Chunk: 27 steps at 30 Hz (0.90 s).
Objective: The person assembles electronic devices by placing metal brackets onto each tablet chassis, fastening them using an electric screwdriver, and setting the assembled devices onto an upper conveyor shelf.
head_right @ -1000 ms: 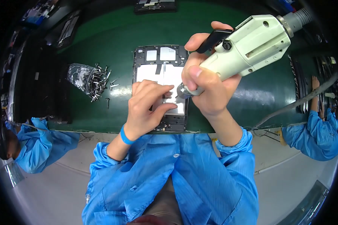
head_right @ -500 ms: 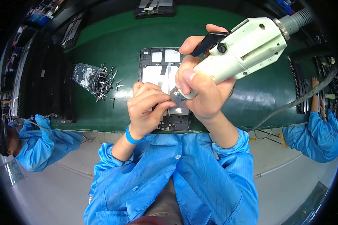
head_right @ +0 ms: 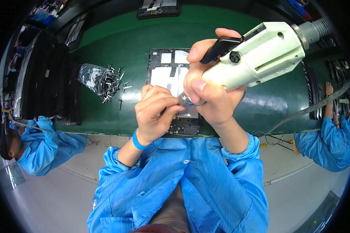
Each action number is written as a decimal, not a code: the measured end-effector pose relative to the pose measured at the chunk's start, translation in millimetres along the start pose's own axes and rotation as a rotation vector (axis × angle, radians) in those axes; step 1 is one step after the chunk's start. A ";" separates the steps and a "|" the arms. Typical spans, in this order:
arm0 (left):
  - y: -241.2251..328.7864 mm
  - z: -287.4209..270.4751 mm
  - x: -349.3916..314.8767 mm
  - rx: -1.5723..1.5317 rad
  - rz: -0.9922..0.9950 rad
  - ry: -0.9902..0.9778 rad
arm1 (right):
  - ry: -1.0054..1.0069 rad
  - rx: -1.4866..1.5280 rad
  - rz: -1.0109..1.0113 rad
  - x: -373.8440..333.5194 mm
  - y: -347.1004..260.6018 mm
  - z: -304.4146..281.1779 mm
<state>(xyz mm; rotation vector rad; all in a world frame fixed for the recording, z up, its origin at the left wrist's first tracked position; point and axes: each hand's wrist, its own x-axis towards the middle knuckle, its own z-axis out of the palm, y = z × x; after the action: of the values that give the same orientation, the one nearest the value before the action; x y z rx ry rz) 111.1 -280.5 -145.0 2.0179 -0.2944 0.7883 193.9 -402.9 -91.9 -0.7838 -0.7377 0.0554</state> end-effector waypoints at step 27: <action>-67.6 -104.6 -37.2 0.208 -0.598 -0.019 | 0.131 -0.075 -0.014 8.3 17.2 1.2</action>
<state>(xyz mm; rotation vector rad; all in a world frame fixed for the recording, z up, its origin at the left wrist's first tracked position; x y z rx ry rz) 72.3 -160.2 -175.4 2.1406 0.3861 0.4309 203.1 -387.2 -97.8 -0.8458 -0.6231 -0.0361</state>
